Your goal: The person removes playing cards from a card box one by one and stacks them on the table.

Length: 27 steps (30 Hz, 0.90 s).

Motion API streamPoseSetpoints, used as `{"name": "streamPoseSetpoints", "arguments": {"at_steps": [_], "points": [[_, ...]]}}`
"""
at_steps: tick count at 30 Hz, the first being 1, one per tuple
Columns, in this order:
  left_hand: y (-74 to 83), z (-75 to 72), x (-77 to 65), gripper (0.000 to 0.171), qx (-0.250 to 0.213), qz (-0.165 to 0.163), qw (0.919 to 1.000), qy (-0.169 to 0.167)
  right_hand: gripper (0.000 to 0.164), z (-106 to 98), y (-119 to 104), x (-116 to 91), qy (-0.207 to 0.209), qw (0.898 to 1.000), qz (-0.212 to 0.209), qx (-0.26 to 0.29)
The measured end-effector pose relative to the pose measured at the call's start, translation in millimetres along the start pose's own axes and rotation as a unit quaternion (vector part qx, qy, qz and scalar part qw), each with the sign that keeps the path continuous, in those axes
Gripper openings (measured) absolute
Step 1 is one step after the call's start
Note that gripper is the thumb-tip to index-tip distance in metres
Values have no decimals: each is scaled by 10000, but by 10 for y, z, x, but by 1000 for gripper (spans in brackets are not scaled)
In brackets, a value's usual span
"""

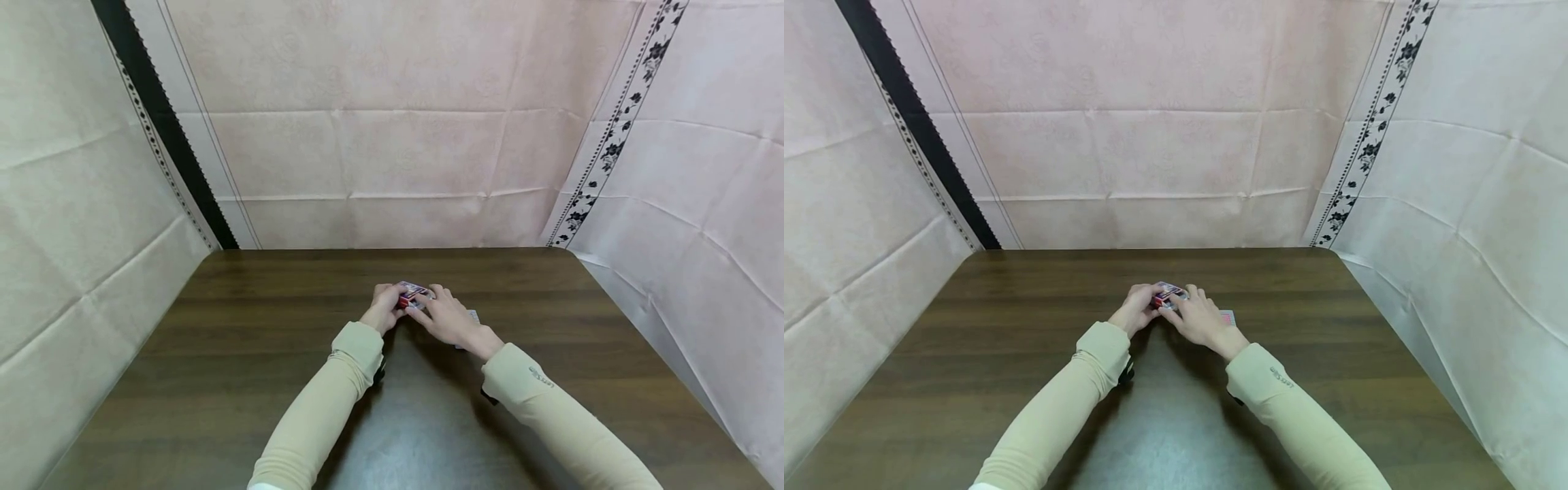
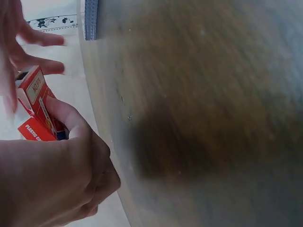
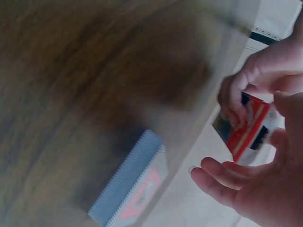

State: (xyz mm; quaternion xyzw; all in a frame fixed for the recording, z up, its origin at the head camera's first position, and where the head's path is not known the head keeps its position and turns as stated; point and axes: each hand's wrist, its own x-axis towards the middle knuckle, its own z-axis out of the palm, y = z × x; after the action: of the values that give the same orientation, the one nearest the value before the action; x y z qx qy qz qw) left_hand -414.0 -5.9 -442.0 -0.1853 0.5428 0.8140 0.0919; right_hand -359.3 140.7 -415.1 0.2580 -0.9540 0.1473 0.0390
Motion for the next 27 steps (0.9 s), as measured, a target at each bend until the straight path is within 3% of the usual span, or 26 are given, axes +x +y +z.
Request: {"name": "streamPoseSetpoints", "arguments": {"at_steps": [4, 9, 13, 17, 19, 22, 24, 25, 27], "points": [[156, 27, -341, 45, 117, -38, 9998, -185, 62, 55, 19, 18, -237, 9994, 263, 65], [192, -11, -399, 42, -98, 151, 9997, -159, 58, 61, 38, -7, 200, 9997, 25, 139], [165, -34, -293, 40, -298, 181, 9994, 29, 44, 42, 57, -25, 826, 9964, -154, 88], [39, -52, -5, 48, -371, 239, 9990, 103, 33, 1, 65, -51, 1009, 9948, -112, 50], [-128, -106, 384, 50, -438, 307, 9985, 126, 31, -31, 65, -65, 906, 9958, -106, -54], [-462, -283, 1142, 54, -749, 447, 9962, -30, 34, -91, 77, -99, 641, 9978, -109, -138], [-640, -362, 1563, 52, -842, 402, 9956, 38, 39, -137, 97, -126, 513, 9986, -79, -128], [-640, -378, 1584, 50, -927, 382, 9950, 11, 42, -160, 111, -140, 480, 9988, -29, -96], [-509, -333, 1332, 47, -995, 303, 9945, 76, 46, -210, 141, -171, 498, 9987, 108, -20]]}}
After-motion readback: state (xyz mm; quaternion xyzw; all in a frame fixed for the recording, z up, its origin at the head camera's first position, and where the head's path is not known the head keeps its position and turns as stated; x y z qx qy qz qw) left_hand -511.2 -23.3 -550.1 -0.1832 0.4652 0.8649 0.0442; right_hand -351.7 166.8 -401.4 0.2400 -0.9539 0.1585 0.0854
